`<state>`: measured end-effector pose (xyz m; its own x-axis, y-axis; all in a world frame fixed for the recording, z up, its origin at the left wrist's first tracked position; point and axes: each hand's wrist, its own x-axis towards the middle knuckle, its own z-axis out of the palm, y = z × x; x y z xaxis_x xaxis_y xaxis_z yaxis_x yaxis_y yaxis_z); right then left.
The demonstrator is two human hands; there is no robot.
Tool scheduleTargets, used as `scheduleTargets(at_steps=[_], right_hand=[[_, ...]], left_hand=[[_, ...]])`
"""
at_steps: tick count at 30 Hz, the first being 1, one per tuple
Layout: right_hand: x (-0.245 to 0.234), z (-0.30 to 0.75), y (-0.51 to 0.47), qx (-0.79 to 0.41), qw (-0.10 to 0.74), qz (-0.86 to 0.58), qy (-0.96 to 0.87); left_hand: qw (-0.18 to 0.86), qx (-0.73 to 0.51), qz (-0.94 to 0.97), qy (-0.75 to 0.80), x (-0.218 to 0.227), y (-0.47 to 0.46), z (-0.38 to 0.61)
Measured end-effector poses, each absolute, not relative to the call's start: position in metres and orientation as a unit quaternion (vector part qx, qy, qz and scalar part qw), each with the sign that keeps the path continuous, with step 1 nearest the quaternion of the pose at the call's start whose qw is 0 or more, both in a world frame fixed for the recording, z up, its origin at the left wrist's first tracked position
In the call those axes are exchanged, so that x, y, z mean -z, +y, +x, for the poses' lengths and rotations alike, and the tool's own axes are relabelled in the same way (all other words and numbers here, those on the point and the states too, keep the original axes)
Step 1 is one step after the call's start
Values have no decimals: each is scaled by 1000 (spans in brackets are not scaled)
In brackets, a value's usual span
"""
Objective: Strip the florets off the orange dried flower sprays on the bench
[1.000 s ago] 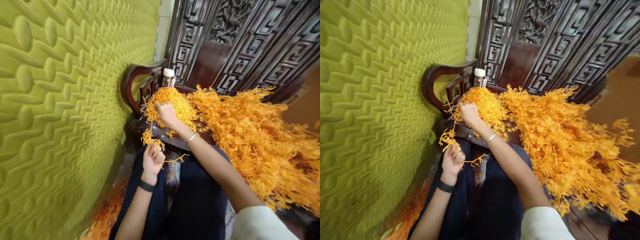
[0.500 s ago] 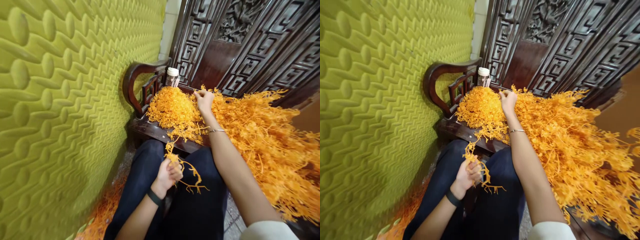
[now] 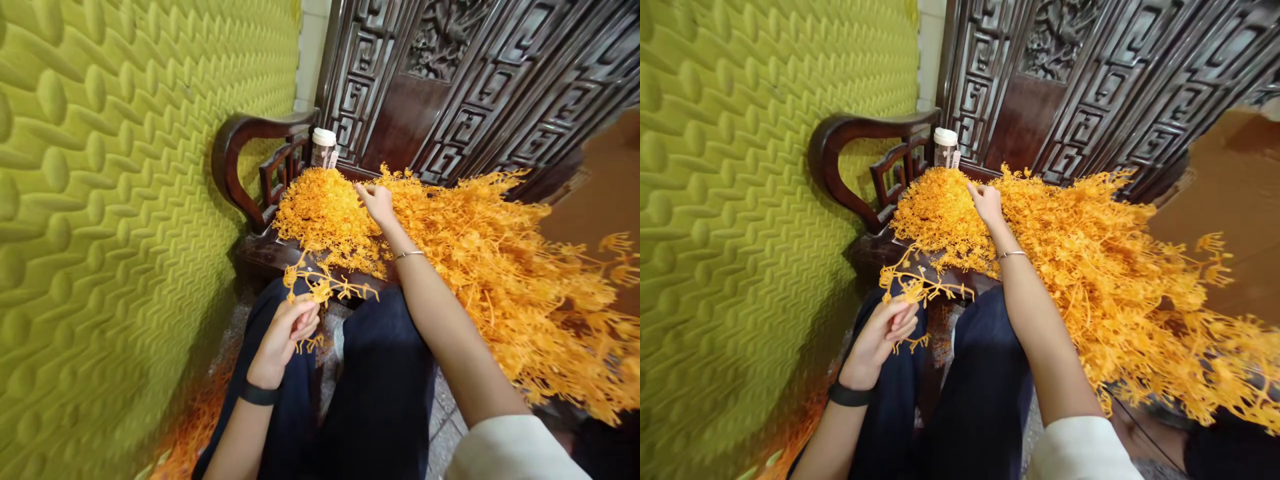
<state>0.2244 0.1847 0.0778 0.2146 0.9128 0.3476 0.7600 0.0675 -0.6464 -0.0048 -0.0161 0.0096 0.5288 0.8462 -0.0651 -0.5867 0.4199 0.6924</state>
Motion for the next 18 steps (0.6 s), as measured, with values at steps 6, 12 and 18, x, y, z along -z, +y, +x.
scheduleTargets(at_steps=[6, 12, 18], right_hand=[[-73, 226, 184, -111, 426, -663, -606], [-63, 234, 191, -146, 466, -640, -593], [-66, 225, 183, -161, 438, -608, -642]], left_hand=[[731, -484, 388, 284, -8, -14, -8], [772, -479, 347, 233, -5, -10, -11], [747, -454, 382, 299, -6, -12, -12]])
